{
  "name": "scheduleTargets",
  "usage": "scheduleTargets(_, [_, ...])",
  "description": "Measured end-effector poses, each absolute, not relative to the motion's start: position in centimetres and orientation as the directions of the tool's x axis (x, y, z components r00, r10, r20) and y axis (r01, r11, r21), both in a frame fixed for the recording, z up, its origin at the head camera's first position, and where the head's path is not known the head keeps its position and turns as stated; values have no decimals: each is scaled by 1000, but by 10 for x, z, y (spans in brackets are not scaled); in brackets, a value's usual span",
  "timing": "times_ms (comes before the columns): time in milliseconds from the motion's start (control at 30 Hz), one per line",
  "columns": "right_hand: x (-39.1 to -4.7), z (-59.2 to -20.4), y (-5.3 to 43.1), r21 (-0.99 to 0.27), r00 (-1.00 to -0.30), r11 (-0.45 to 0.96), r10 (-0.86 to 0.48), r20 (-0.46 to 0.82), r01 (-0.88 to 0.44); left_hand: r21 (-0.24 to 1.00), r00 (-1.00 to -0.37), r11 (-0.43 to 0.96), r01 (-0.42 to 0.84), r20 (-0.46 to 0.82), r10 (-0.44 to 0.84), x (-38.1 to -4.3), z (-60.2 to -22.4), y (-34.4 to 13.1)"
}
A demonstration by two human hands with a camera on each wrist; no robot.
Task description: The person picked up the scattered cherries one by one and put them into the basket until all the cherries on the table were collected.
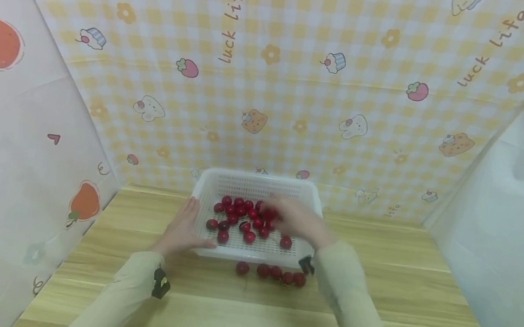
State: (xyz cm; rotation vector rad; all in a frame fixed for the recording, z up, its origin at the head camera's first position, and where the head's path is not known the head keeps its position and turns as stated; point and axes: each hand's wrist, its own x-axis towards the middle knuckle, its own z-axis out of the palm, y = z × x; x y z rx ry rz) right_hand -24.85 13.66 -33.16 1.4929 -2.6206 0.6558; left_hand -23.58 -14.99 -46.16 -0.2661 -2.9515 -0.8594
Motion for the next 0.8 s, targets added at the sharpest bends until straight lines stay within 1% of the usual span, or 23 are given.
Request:
scheduleTargets(67, [-274,-322,137,-350,-581,492,-782,225,-797,522,-985,835,172,95,144,-236,-461,-150])
scheduleTargets(167, [-308,-318,137,-364,-660,580,-737,147,-729,536,-985,826,173,100,142,-235,-460,-150])
scheduleTargets(267, [-337,-327,136,-378,-730,665,-682,45,-645,551,-985,817,171,100,139,-235,-460,-150])
scheduleTargets(400, [-364,-348,136,-399,-803,763,-588,-100,-509,545,-987,823,159,85,135,-235,-463,-150])
scheduleTargets(533, [-377,-369,133,-422,-839,806,-518,-165,-414,536,-985,827,170,102,136,-236,-465,-150])
scheduleTargets(700, [-381,-389,129,-468,-858,830,-451,-244,-303,529,-983,829,180,120,138,-236,-464,-151])
scheduleTargets(800, [-383,-399,126,-470,-867,844,-416,-274,-257,523,-983,833,179,122,135,-236,-464,-151])
